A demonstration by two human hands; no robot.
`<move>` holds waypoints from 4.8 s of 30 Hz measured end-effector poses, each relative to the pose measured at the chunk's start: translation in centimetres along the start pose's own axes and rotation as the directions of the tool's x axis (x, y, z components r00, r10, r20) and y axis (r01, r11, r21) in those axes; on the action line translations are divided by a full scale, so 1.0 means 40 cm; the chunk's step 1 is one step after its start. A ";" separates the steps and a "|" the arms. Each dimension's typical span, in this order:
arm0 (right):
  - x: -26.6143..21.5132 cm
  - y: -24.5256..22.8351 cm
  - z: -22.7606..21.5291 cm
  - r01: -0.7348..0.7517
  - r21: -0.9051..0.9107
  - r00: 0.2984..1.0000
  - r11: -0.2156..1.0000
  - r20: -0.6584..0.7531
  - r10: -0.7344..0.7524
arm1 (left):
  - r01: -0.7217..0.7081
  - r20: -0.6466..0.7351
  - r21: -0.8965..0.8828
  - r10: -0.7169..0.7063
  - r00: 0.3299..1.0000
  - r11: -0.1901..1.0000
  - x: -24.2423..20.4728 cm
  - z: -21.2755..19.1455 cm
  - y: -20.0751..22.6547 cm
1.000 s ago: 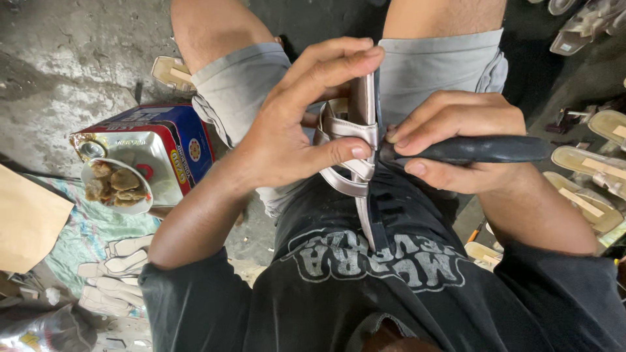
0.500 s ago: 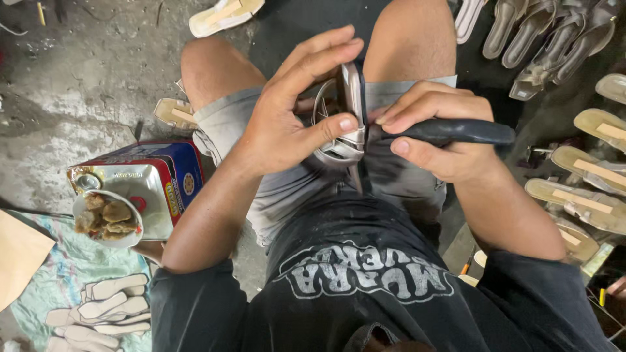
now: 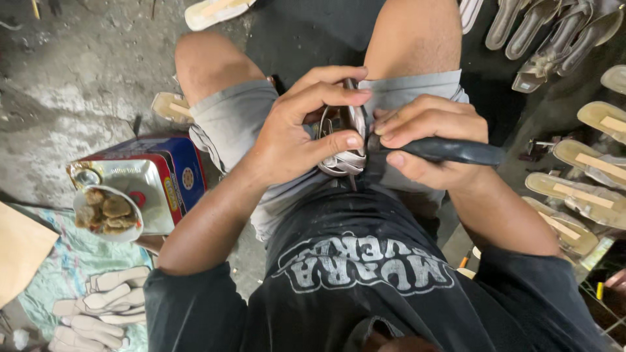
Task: The person assembles sandals by attaching straps to wooden soles. They use a grinding machine to smooth the edges of the straps and a knife to trim excess material. The process is repeated for multiple sandals.
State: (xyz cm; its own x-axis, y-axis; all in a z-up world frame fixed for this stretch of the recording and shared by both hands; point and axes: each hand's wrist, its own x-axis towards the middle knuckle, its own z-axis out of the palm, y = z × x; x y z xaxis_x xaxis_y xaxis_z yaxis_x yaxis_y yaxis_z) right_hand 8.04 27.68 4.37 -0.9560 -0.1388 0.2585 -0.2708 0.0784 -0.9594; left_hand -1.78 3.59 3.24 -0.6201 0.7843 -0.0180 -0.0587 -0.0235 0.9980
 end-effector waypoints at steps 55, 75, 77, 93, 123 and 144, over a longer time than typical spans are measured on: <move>-0.175 0.037 0.013 -0.425 0.106 0.882 0.899 0.270 0.385 | -0.059 0.314 0.330 -0.050 0.948 0.942 -0.117 0.112 -0.175; -0.304 0.071 0.081 -0.334 0.059 0.942 0.941 0.032 0.333 | 0.297 0.136 -0.349 -0.265 0.955 0.889 -0.149 0.069 -0.189; -0.311 0.066 0.065 -0.402 0.144 0.916 0.904 0.074 0.395 | 0.244 0.189 -0.246 -0.200 0.961 0.938 -0.157 0.065 -0.192; -0.226 0.045 0.073 -0.340 0.166 0.937 0.925 0.137 0.320 | 0.132 0.175 -0.049 -0.122 0.977 0.990 -0.177 0.076 -0.158; -0.168 0.001 0.024 -0.276 0.337 0.959 0.900 0.165 0.232 | -0.089 0.206 0.234 0.041 0.978 0.968 -0.091 -0.013 -0.019; -0.130 -0.045 0.014 -0.257 0.134 0.957 0.957 0.172 0.233 | -0.095 0.195 0.186 0.058 0.979 0.978 -0.057 0.013 -0.005</move>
State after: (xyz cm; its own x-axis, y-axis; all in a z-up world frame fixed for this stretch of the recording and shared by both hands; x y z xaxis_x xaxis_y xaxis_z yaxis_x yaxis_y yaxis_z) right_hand 13.55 27.69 4.71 -0.9588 -0.2841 0.0048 0.0014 -0.0218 -0.9998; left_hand 0.05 2.14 3.11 -0.4581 0.8874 0.0516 0.1467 0.0182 0.9890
